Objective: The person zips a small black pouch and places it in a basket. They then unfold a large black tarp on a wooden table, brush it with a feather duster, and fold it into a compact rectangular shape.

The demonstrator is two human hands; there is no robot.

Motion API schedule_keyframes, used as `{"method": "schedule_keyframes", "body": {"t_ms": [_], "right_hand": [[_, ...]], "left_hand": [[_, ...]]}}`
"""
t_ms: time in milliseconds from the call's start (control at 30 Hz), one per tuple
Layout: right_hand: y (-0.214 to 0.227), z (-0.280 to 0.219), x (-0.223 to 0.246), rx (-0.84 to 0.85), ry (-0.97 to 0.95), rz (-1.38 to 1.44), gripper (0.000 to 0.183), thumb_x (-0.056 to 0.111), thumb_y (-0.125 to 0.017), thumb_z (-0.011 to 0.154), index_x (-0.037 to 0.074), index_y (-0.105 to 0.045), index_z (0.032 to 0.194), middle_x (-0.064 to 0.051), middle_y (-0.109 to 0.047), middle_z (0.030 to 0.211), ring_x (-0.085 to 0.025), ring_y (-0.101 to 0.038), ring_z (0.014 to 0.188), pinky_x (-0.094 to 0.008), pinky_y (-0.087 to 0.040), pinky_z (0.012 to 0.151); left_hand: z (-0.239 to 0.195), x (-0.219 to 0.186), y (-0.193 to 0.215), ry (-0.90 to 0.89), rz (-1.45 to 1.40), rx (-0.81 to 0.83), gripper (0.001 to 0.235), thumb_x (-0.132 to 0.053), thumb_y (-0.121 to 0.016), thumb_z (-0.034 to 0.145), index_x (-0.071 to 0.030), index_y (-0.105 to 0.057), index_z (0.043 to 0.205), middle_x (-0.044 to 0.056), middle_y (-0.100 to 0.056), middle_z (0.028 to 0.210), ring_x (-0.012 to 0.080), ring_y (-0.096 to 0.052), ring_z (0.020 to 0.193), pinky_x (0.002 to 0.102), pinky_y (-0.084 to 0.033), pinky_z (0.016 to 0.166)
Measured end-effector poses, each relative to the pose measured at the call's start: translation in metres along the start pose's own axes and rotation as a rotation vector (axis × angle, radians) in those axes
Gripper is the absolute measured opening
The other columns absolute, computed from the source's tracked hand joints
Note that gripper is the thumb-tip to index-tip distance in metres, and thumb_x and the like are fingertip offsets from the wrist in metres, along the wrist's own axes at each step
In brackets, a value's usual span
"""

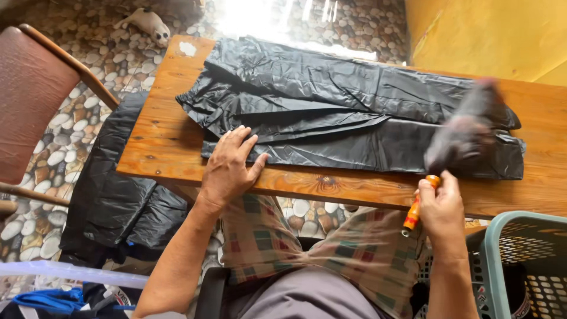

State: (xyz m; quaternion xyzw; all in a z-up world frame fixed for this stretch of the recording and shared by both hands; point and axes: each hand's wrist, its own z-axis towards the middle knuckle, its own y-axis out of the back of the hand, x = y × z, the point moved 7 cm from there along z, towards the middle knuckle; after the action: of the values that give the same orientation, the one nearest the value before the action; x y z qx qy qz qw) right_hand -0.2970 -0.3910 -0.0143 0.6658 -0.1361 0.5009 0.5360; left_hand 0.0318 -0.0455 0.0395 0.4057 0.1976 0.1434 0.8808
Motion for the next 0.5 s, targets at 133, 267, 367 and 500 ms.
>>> {"method": "schedule_keyframes", "body": {"t_ms": [133, 267, 367, 500], "right_hand": [[-0.052, -0.064, 0.109, 0.041, -0.052, -0.208, 0.064, 0.038, -0.064, 0.098, 0.009, -0.048, 0.153, -0.037, -0.067, 0.109, -0.052, -0.066, 0.104, -0.06, -0.051, 0.088], [-0.125, -0.123, 0.202, 0.662, 0.117, 0.011, 0.063, 0.026, -0.061, 0.092, 0.026, -0.049, 0.154, -0.025, -0.076, 0.114, -0.046, -0.072, 0.109, -0.056, -0.058, 0.09], [-0.119, -0.105, 0.17, 0.584, 0.217, 0.154, 0.059, 0.017, -0.059, 0.095, 0.013, -0.049, 0.153, -0.028, -0.064, 0.133, -0.045, -0.059, 0.125, -0.056, -0.047, 0.102], [-0.068, -0.057, 0.12, 0.278, 0.015, 0.006, 0.059, 0.023, -0.056, 0.101, 0.011, -0.044, 0.157, -0.015, -0.073, 0.087, -0.027, -0.071, 0.072, -0.044, -0.058, 0.072]], "left_hand": [[-0.002, -0.003, 0.004, -0.025, -0.002, -0.04, 0.049, -0.044, -0.066, 0.098, -0.004, -0.072, 0.124, 0.017, -0.067, 0.129, 0.0317, -0.063, 0.128, 0.043, -0.043, 0.115], [-0.012, 0.016, -0.011, 0.008, -0.018, -0.038, 0.045, -0.029, -0.067, 0.096, 0.003, -0.064, 0.128, 0.026, -0.063, 0.128, 0.0417, -0.062, 0.123, 0.048, -0.047, 0.11], [-0.011, 0.025, -0.005, 0.062, -0.085, -0.01, 0.039, -0.022, -0.066, 0.096, 0.002, -0.062, 0.127, 0.024, -0.062, 0.122, 0.0419, -0.063, 0.12, 0.047, -0.05, 0.106], [0.013, 0.03, 0.005, 0.027, -0.176, 0.033, 0.027, -0.028, -0.066, 0.1, -0.01, -0.066, 0.12, 0.011, -0.064, 0.108, 0.0327, -0.068, 0.108, 0.043, -0.052, 0.099]]}}
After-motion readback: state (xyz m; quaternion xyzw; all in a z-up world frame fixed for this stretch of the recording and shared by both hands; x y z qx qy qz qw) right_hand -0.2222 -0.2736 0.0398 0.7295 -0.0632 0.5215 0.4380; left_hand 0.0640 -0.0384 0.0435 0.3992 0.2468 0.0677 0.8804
